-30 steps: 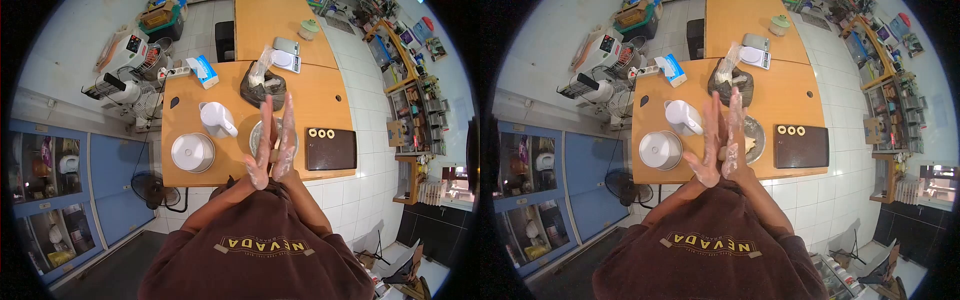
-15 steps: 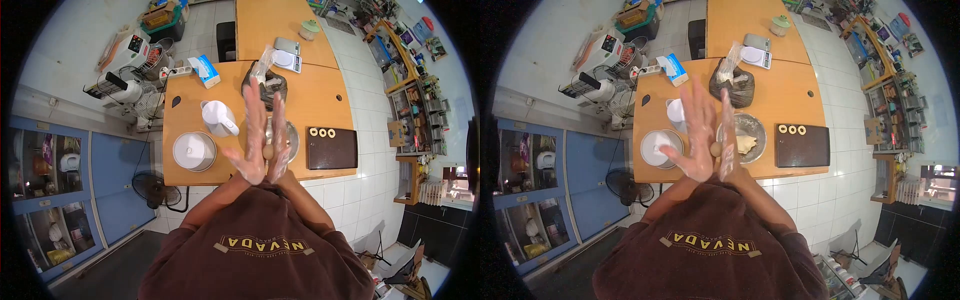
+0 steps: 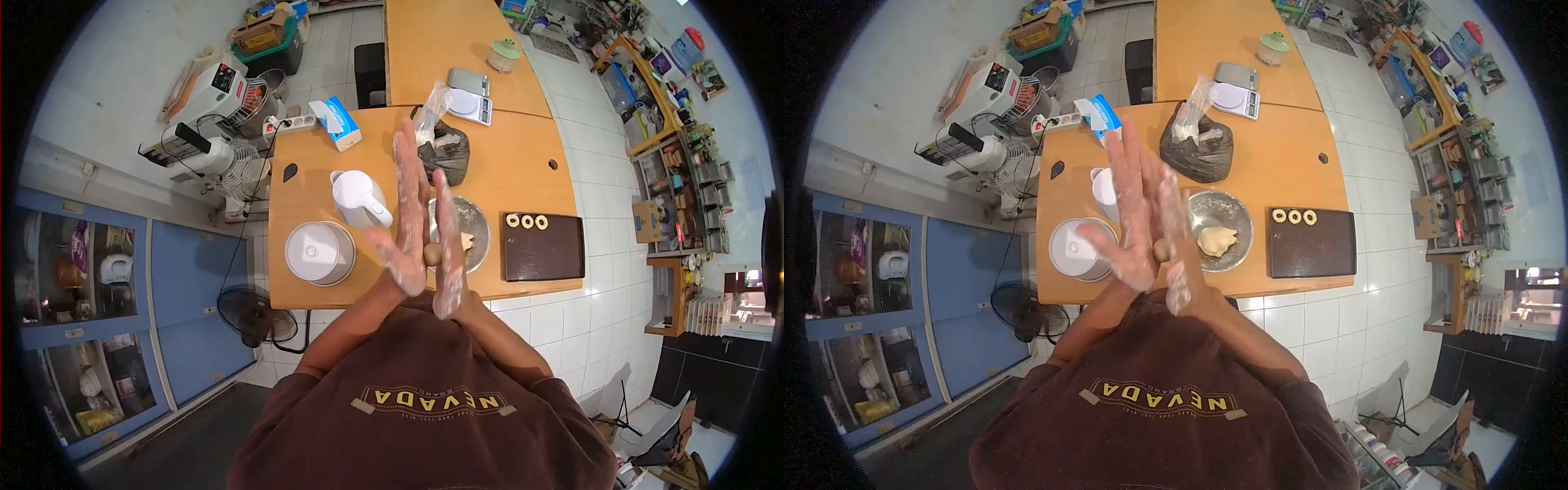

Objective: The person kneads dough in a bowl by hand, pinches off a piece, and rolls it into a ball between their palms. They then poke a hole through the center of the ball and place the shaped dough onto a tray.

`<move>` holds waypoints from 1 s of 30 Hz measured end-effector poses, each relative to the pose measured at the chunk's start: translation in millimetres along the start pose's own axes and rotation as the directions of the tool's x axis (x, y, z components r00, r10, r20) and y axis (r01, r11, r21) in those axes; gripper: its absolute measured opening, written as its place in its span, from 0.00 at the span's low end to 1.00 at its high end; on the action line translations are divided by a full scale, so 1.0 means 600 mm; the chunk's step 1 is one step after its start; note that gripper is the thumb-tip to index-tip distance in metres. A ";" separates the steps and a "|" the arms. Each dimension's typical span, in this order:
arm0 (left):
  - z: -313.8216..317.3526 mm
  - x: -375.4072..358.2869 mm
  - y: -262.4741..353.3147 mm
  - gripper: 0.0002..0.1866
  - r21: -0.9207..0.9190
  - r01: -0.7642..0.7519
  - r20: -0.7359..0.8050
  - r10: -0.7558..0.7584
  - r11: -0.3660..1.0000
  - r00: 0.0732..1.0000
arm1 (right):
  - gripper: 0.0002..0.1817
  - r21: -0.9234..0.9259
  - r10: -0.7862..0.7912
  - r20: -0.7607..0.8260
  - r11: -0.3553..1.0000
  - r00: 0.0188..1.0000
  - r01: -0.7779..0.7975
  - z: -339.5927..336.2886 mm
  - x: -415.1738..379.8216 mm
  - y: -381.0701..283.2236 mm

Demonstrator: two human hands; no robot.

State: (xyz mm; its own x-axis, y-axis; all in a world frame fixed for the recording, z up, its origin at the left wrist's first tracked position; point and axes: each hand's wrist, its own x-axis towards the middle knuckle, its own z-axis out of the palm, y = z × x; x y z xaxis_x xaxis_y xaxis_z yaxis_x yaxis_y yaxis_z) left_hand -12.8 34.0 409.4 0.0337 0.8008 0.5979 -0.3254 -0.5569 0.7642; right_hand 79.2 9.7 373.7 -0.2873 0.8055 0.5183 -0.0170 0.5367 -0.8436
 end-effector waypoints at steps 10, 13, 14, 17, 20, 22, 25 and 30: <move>0.013 -0.016 0.036 0.66 -0.068 -0.021 0.040 0.023 0.997 0.999 | 0.52 -0.129 -0.164 -0.067 0.980 0.984 0.154 -0.002 0.024 0.016; -0.008 -0.017 -0.005 0.64 -0.017 0.019 -0.009 -0.019 1.000 1.000 | 0.52 -0.114 -0.203 0.053 0.972 0.978 0.208 0.002 0.008 -0.010; -0.017 -0.026 -0.027 0.64 0.003 -0.038 0.065 0.037 0.999 0.997 | 0.51 -0.131 -0.263 0.018 0.956 0.965 0.263 0.004 0.017 0.003; 0.005 -0.043 0.005 0.66 -0.021 0.069 0.122 -0.066 0.997 0.990 | 0.53 -0.100 -0.162 -0.141 0.984 0.977 0.148 0.000 0.049 -0.042; 0.003 -0.037 0.023 0.67 -0.065 0.016 0.102 -0.009 0.998 0.995 | 0.54 -0.066 -0.083 -0.109 0.995 0.991 0.076 -0.010 0.043 0.004; -0.016 -0.023 0.020 0.64 0.011 0.046 0.030 -0.046 0.999 0.998 | 0.53 -0.042 -0.006 -0.043 0.999 0.999 0.004 0.007 0.011 0.016; -0.030 -0.041 -0.046 0.60 0.001 0.131 -0.008 -0.131 0.991 0.991 | 0.52 -0.090 -0.034 0.013 0.995 0.999 0.035 0.020 -0.004 0.020; -0.003 -0.084 -0.041 0.66 0.019 0.280 0.076 -0.280 0.960 0.957 | 0.50 -0.033 0.037 -0.146 0.999 0.989 -0.042 0.005 0.034 0.015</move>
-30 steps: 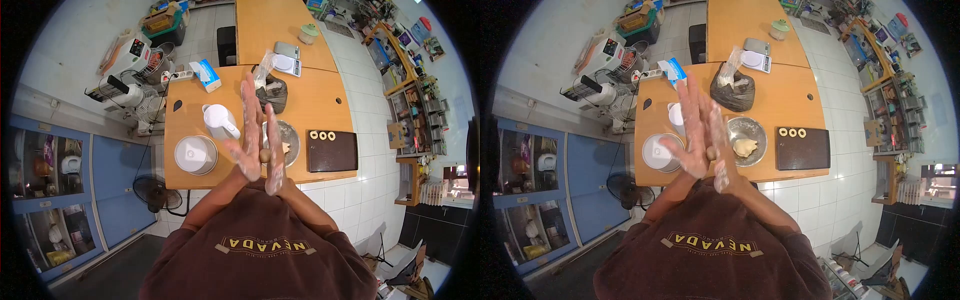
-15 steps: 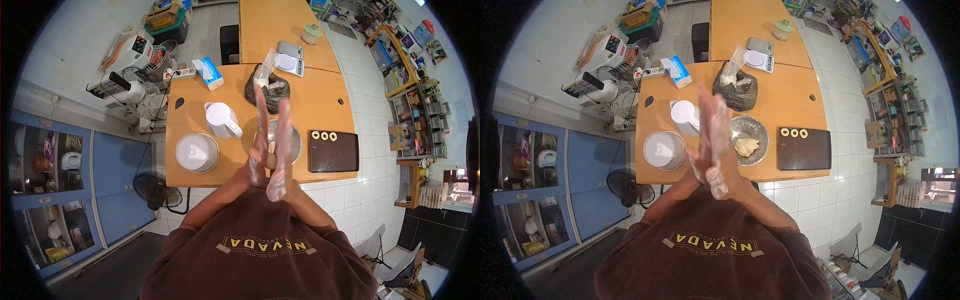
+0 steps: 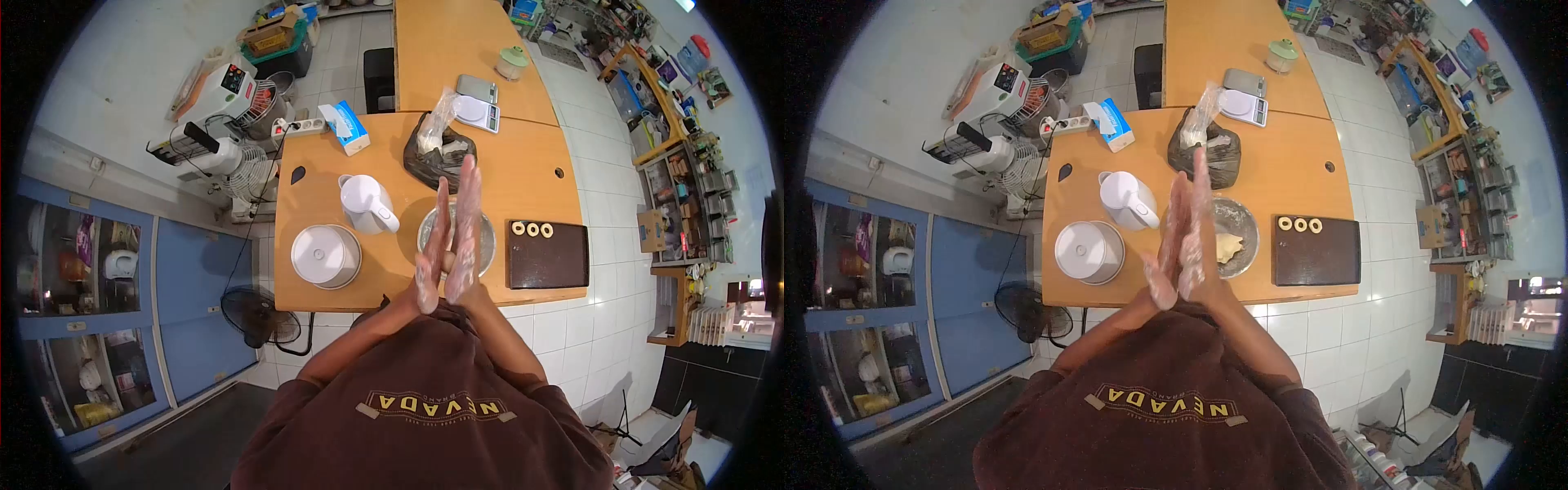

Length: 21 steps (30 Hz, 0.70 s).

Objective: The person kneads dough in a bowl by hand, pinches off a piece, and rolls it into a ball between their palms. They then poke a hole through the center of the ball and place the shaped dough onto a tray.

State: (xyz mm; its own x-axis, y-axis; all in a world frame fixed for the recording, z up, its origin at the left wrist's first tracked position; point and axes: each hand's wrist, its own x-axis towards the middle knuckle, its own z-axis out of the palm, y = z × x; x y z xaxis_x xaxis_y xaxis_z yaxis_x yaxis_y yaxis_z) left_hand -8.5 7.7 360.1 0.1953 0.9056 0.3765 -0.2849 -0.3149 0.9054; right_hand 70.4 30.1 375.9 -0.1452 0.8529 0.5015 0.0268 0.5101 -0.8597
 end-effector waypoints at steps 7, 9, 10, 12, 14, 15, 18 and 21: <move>-0.009 0.035 0.011 0.63 -0.005 -0.083 -0.071 0.082 0.997 0.994 | 0.54 0.029 0.064 0.072 0.997 0.995 -0.066 0.004 -0.058 0.015; -0.023 0.026 -0.031 0.60 0.026 -0.040 -0.045 0.041 0.999 0.998 | 0.54 -0.032 -0.081 0.086 0.996 0.993 0.084 -0.003 -0.056 0.014; -0.013 0.015 -0.031 0.61 -0.024 -0.015 0.001 0.015 1.000 1.000 | 0.54 -0.055 -0.120 0.085 0.991 0.989 0.125 -0.010 -0.044 0.006; -0.002 -0.005 -0.014 0.62 0.048 -0.017 0.077 0.013 0.999 0.997 | 0.55 -0.059 -0.186 0.044 0.980 0.982 0.188 -0.025 -0.017 -0.003; 0.022 -0.008 0.007 0.67 -0.154 -0.079 0.086 0.093 0.985 0.992 | 0.55 -0.045 -0.162 0.009 0.986 0.987 0.162 -0.030 -0.015 -0.003; 0.021 -0.006 0.016 0.68 -0.161 -0.082 0.046 0.091 0.984 0.995 | 0.54 -0.046 -0.112 0.017 0.993 0.994 0.112 -0.028 -0.022 0.000; 0.018 0.026 0.052 0.69 -0.251 -0.081 -0.111 0.054 0.965 0.992 | 0.53 -0.066 -0.054 0.084 0.996 0.995 0.060 -0.012 -0.058 0.023; -0.005 0.018 -0.005 0.68 -0.143 0.047 -0.160 -0.070 0.989 0.985 | 0.51 -0.072 -0.058 0.119 0.995 0.991 0.066 0.004 -0.085 0.008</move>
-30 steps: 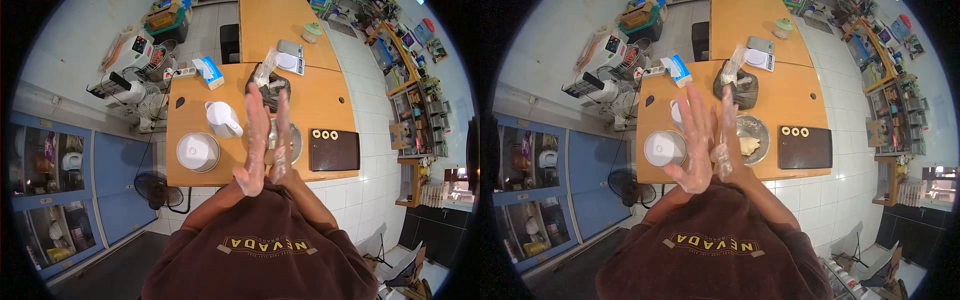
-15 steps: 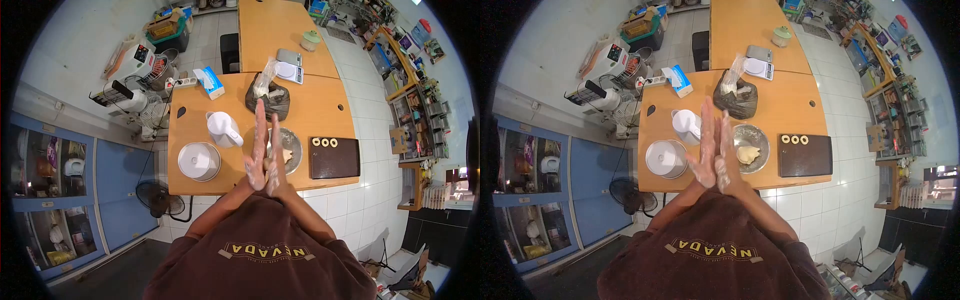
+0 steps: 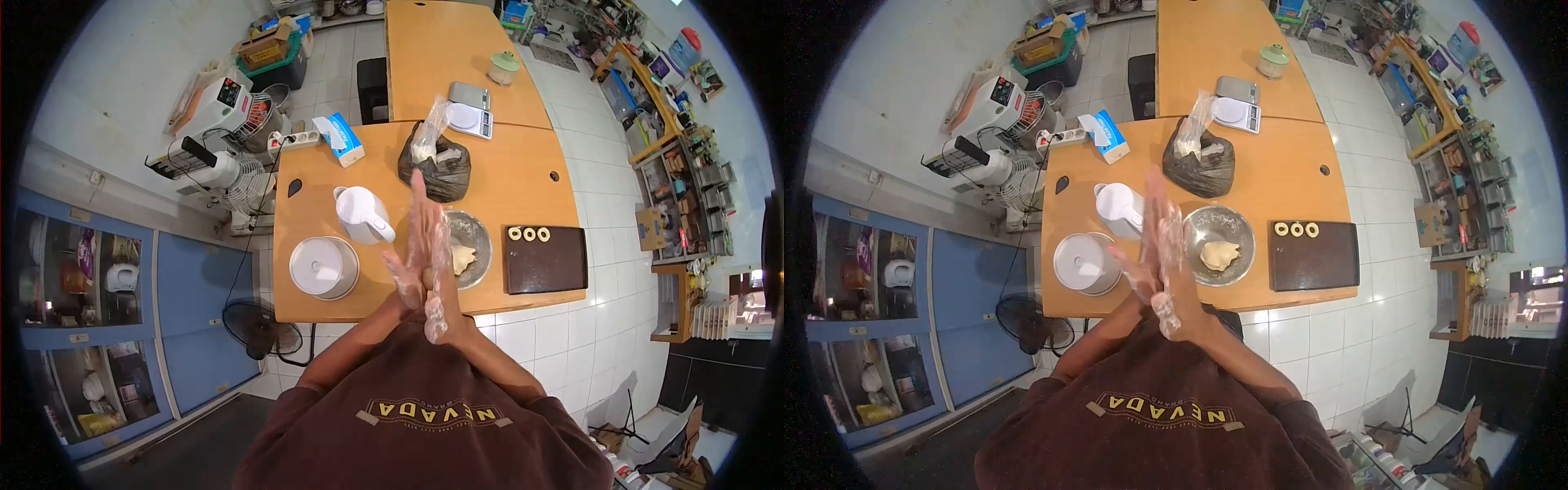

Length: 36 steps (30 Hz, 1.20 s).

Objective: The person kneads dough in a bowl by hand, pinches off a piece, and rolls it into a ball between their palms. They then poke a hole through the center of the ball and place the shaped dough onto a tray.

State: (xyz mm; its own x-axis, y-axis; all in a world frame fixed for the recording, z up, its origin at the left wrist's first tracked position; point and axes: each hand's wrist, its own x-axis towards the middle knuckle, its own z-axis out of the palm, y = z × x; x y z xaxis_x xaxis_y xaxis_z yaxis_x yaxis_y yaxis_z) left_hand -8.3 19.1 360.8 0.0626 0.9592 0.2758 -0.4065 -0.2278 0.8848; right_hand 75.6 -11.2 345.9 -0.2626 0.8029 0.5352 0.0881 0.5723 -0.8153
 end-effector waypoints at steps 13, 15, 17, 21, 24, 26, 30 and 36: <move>0.030 0.019 0.020 0.67 -0.082 -0.086 0.035 0.090 0.993 0.995 | 0.52 -0.159 -0.019 -0.058 0.987 0.998 0.009 -0.013 0.023 0.003; 0.013 0.013 -0.010 0.65 -0.001 -0.193 0.187 0.190 0.981 0.964 | 0.51 -0.047 0.010 -0.097 0.999 0.995 -0.015 -0.027 0.051 -0.036; 0.025 0.001 0.010 0.64 -0.005 -0.204 0.246 0.199 0.979 0.949 | 0.51 0.042 -0.011 -0.182 0.999 0.983 0.019 -0.039 0.077 -0.056; 0.046 0.008 0.031 0.65 -0.142 -0.285 0.219 0.311 0.948 0.925 | 0.54 0.192 0.007 -0.193 0.981 0.981 0.030 -0.035 0.061 -0.002; 0.030 0.035 0.035 0.66 -0.109 -0.219 0.096 0.230 0.970 0.969 | 0.54 -0.015 -0.091 -0.092 0.996 0.992 0.090 -0.015 0.043 0.011; 0.016 0.034 0.012 0.66 -0.032 -0.147 0.072 0.149 0.989 0.986 | 0.55 -0.113 -0.088 -0.063 0.990 0.994 0.080 -0.016 0.042 -0.004; 0.035 0.011 0.020 0.66 -0.002 -0.170 0.210 0.167 0.985 0.963 | 0.55 -0.102 -0.071 -0.173 0.993 0.982 0.054 -0.032 0.088 -0.057; 0.045 0.028 0.069 0.67 -0.201 -0.211 0.047 0.224 0.957 0.973 | 0.56 0.027 -0.011 -0.116 1.000 0.993 0.014 -0.021 0.047 0.006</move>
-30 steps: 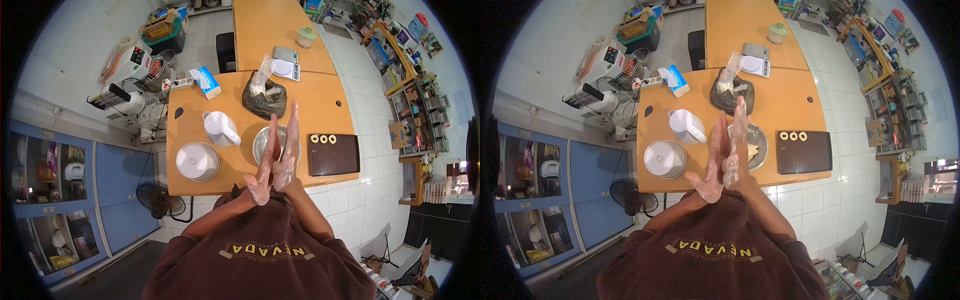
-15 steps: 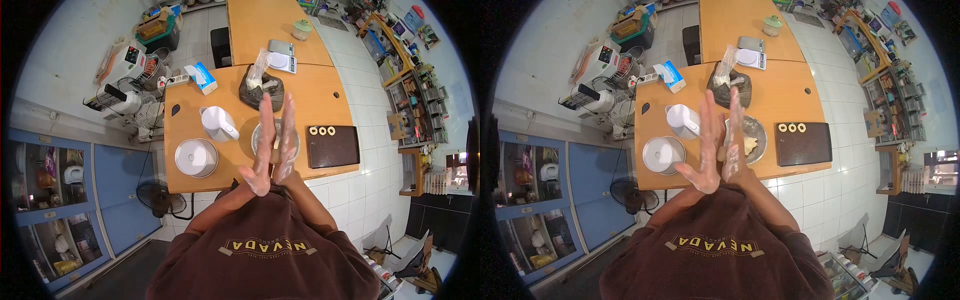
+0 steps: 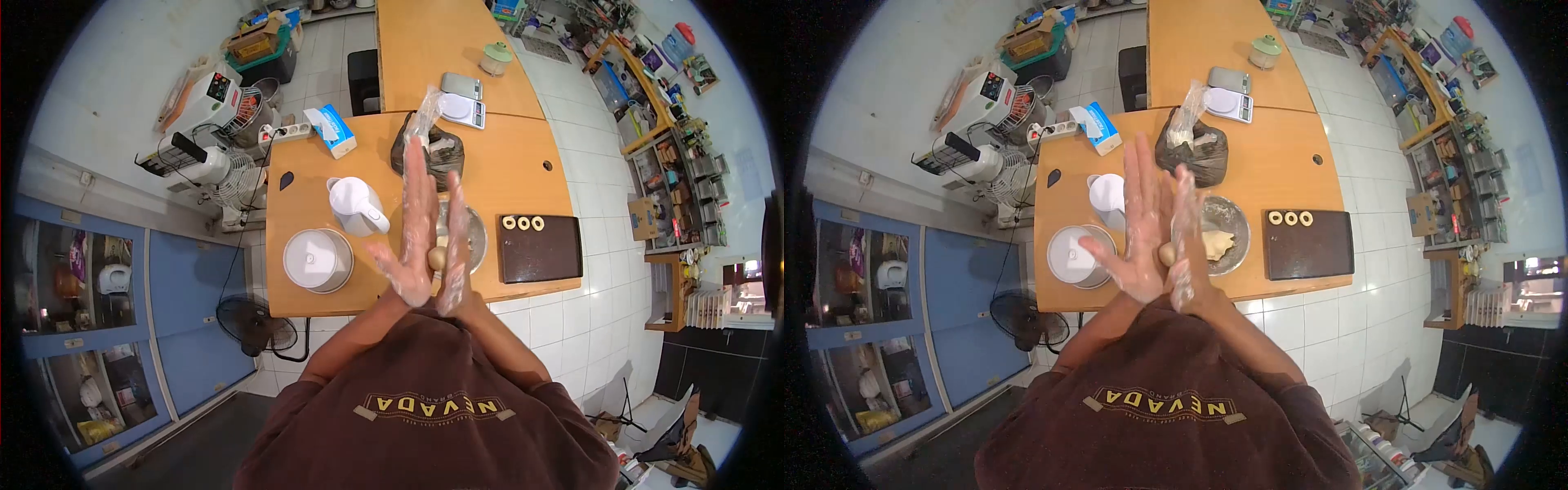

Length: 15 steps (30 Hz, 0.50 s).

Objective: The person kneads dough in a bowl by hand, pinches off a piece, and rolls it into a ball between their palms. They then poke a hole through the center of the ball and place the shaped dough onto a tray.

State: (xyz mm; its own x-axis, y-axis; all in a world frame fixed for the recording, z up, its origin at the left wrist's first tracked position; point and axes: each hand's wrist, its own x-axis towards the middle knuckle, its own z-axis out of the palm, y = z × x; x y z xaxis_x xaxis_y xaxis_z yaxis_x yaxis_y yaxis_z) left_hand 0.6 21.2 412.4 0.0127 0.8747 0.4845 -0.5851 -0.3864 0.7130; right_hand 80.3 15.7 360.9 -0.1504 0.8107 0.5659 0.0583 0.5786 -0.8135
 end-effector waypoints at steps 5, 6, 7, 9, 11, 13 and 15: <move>-0.056 -0.019 -0.063 0.66 0.334 -0.141 0.215 0.070 0.932 0.974 | 0.52 -0.184 -0.156 -0.008 0.971 0.988 0.152 0.004 0.029 -0.038; -0.056 -0.020 -0.065 0.67 0.304 -0.256 0.288 0.167 0.918 0.943 | 0.52 -0.074 -0.068 -0.058 0.995 0.996 0.064 0.007 0.037 -0.045; -0.054 -0.021 -0.064 0.67 0.305 -0.300 0.317 0.201 0.904 0.927 | 0.52 0.048 0.022 -0.107 0.999 0.994 -0.017 0.010 0.045 -0.052; -0.050 -0.021 -0.055 0.67 0.286 -0.324 0.319 0.229 0.902 0.920 | 0.52 0.116 0.061 -0.103 0.992 0.993 -0.049 0.007 0.037 -0.036; -0.036 -0.010 -0.033 0.66 0.224 -0.223 0.207 0.177 0.949 0.962 | 0.52 0.012 -0.037 0.016 0.999 0.999 0.037 -0.003 0.006 0.016; -0.053 -0.010 -0.045 0.65 0.295 -0.165 0.176 0.117 0.941 0.977 | 0.52 0.005 -0.089 0.096 0.996 0.991 0.089 0.004 0.000 0.009; -0.068 -0.019 -0.060 0.66 0.401 -0.092 0.172 0.024 0.912 0.985 | 0.53 0.044 -0.054 0.058 0.998 0.997 0.052 0.006 0.004 -0.017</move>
State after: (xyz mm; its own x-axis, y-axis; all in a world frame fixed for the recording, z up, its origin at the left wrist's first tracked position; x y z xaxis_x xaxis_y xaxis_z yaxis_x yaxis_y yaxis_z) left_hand -11.7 37.1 360.5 0.1379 0.8018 0.5815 -0.2098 -0.5502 0.8083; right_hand 75.9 11.5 370.3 -0.2100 0.7716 0.6004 0.0068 0.6152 -0.7883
